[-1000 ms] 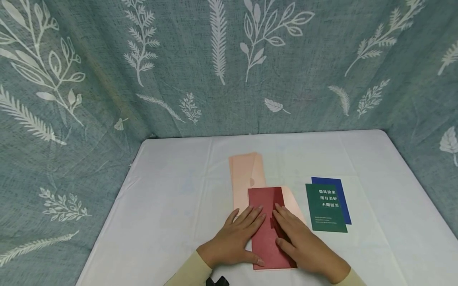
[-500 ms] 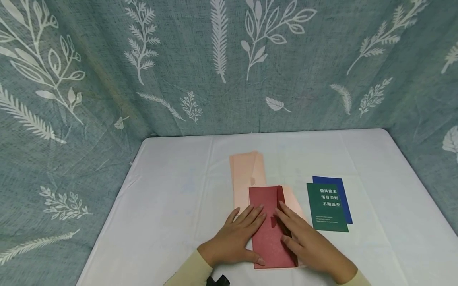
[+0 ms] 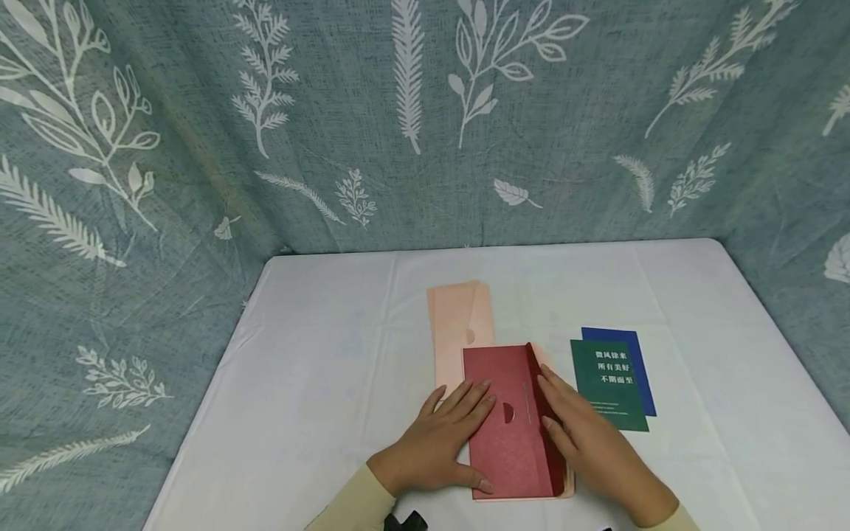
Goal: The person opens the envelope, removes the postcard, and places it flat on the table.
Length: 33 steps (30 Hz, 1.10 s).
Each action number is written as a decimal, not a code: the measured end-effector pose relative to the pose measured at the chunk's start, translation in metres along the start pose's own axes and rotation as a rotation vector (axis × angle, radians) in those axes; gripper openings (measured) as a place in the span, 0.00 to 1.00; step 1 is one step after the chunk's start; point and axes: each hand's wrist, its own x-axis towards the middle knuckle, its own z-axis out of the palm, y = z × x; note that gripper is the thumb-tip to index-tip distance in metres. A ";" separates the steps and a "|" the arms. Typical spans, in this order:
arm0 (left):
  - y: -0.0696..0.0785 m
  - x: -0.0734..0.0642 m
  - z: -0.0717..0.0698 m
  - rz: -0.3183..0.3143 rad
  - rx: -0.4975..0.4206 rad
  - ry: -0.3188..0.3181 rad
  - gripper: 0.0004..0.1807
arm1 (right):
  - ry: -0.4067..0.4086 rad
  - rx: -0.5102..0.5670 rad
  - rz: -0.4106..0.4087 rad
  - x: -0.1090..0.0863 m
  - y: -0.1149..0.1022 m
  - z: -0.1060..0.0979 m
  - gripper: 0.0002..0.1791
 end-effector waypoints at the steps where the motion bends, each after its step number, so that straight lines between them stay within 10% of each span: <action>1: 0.000 0.000 0.000 0.000 -0.001 0.001 0.66 | 0.009 -0.021 0.002 0.000 0.001 0.000 0.35; 19: 0.003 0.002 0.004 -0.040 -0.068 0.043 0.66 | -0.050 -0.122 0.038 0.001 0.013 0.006 0.32; 33: 0.031 0.016 0.014 -0.061 -0.004 0.175 0.43 | -0.052 -0.104 0.021 0.002 0.013 0.005 0.31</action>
